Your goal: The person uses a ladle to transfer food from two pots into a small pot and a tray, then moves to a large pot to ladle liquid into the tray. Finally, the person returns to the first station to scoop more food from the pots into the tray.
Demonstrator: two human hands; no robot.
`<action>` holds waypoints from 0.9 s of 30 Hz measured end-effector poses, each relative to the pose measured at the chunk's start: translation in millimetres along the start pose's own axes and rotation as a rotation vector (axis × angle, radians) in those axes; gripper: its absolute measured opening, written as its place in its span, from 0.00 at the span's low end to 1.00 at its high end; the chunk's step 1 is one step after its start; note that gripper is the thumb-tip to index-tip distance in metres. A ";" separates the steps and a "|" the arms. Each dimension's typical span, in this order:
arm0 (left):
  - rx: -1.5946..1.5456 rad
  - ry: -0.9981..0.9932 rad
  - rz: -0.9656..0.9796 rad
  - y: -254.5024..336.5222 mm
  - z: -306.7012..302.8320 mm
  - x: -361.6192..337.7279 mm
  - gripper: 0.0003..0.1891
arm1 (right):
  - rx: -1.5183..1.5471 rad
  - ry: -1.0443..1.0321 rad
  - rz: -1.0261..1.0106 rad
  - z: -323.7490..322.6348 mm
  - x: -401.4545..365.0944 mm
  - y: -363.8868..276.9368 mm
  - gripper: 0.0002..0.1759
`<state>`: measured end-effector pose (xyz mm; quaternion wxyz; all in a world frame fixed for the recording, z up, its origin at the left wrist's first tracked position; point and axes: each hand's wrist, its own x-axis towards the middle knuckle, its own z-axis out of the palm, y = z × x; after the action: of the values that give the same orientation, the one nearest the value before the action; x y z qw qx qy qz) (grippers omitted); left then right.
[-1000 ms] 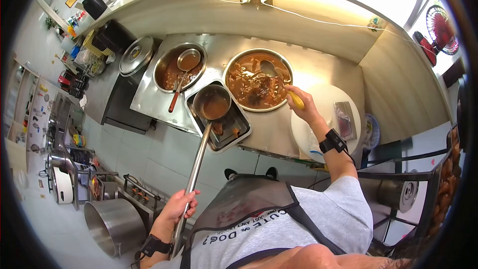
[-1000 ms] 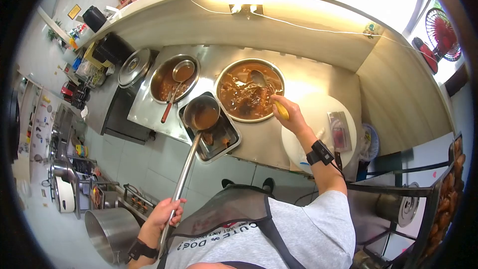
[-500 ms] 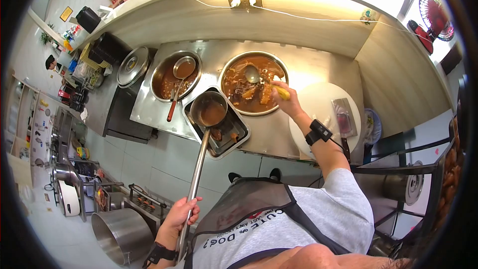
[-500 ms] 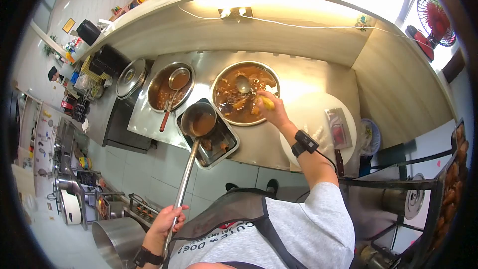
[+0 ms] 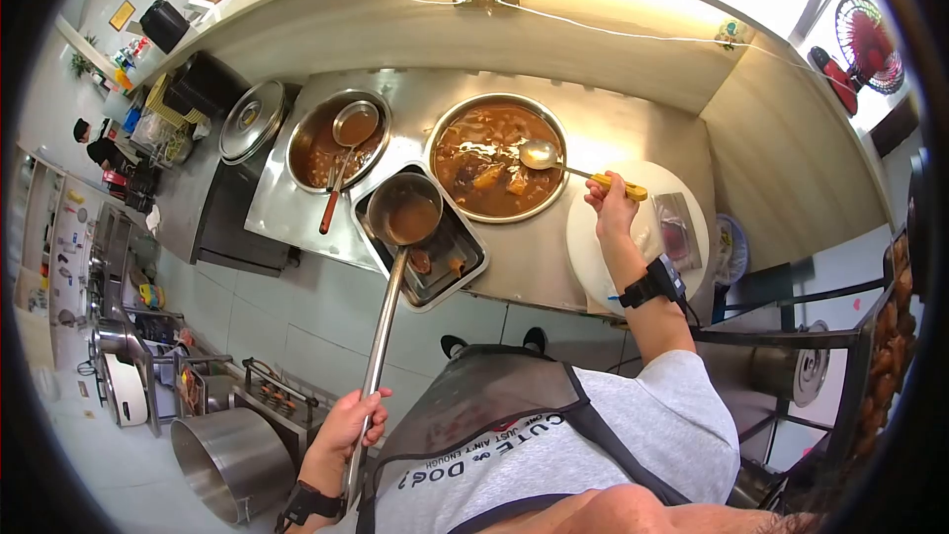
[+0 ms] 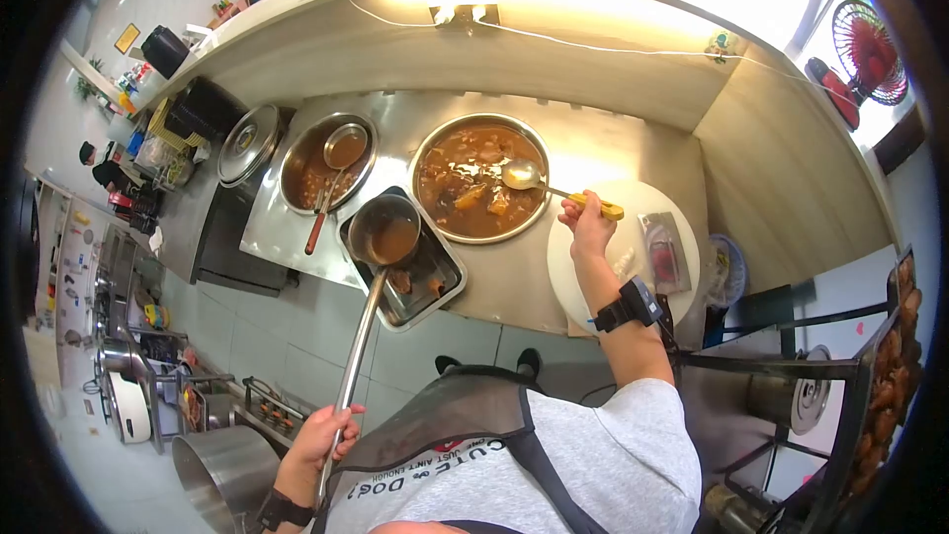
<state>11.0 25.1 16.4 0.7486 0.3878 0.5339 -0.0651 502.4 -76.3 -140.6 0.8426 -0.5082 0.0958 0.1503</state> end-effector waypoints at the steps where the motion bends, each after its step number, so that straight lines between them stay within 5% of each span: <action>1: 0.001 0.000 -0.002 -0.2 -0.6 0.0 0.16 | 0.001 0.006 -0.006 1.0 3.9 1.4 0.13; 27: -0.026 -0.009 -0.006 -5.4 -3.0 3.7 0.16 | 0.004 0.012 -0.015 60.0 60.8 4.1 0.11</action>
<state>7.6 24.5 10.1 0.7558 0.3761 0.5324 -0.0620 558.4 -11.9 -135.2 0.8441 -0.5081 0.0975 0.1409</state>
